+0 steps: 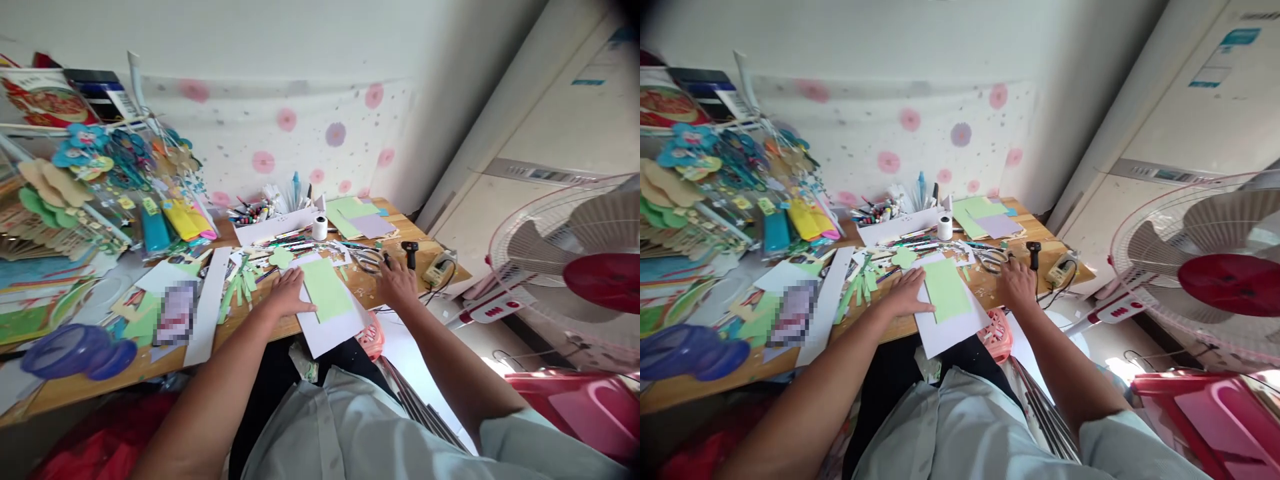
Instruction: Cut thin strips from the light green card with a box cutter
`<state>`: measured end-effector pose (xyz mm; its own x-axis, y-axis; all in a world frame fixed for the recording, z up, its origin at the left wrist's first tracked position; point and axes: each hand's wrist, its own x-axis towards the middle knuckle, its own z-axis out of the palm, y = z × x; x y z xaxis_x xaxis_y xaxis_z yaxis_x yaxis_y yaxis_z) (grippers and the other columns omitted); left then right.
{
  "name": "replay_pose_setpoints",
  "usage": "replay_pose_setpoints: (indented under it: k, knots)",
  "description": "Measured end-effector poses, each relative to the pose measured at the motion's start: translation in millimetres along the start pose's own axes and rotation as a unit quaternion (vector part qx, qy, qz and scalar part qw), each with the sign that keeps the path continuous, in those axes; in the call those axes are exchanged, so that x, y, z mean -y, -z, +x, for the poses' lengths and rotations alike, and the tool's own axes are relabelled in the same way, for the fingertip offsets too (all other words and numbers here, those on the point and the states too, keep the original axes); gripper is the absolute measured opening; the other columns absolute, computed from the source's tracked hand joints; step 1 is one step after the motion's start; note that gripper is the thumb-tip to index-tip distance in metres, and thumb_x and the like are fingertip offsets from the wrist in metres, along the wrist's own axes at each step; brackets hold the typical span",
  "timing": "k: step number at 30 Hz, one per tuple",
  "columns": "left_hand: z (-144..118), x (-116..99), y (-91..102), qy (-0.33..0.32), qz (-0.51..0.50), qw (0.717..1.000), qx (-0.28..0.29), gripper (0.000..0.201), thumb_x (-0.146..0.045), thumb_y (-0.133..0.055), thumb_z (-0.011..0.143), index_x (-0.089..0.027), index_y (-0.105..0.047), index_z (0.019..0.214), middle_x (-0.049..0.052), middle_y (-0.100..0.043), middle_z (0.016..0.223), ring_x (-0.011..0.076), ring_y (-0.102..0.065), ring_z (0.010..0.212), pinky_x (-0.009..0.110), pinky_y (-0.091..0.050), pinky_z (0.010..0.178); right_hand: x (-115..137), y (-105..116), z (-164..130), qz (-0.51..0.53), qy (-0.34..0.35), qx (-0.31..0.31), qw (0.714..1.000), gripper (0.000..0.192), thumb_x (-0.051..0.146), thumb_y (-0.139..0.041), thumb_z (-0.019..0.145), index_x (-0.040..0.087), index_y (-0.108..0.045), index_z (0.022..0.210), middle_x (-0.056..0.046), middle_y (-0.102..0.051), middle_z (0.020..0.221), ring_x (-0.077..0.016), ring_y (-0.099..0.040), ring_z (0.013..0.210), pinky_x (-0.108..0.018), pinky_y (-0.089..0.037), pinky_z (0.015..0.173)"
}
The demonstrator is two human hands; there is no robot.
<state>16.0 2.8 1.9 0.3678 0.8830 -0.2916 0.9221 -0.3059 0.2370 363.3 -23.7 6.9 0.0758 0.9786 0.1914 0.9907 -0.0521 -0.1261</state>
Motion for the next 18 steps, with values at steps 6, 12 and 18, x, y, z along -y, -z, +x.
replay_pose_setpoints:
  k: [6,12,18]
  knots:
    - [-4,-1,1.1,0.007,-0.017,1.0,-0.003,0.133,-0.083,-0.071,0.078,-0.017,-0.014,0.178,0.014,-0.003,0.187,0.04,-0.004,0.173,0.06,-0.012,0.138,53,-33,-50,0.091,0.428,0.007,0.899,0.043,0.033,-0.059,0.111,0.016,-0.067,0.15,-0.021,-0.064,0.157,-0.0365,-0.061,0.145,-0.054,-0.052,0.119]
    - [-4,1,-0.2,-0.004,-0.02,1.0,-0.015,0.125,-0.082,-0.07,0.082,-0.02,-0.017,0.178,0.015,-0.006,0.187,0.0408,-0.008,0.173,0.061,-0.015,0.137,64,-41,-45,0.007,0.528,0.02,0.849,0.047,0.014,-0.053,0.109,0.004,-0.057,0.155,-0.029,-0.065,0.151,-0.0349,-0.063,0.144,-0.05,-0.056,0.116]
    - [-1,7,-7.5,-0.004,-0.035,0.998,-0.055,0.091,-0.068,-0.057,0.1,-0.023,-0.03,0.175,0.013,-0.018,0.185,0.0362,-0.018,0.172,0.06,-0.019,0.136,64,-36,-46,-0.004,0.565,0.031,0.825,0.051,0.009,-0.05,0.107,0.002,-0.054,0.157,-0.031,-0.067,0.147,-0.036,-0.065,0.142,-0.052,-0.057,0.115]
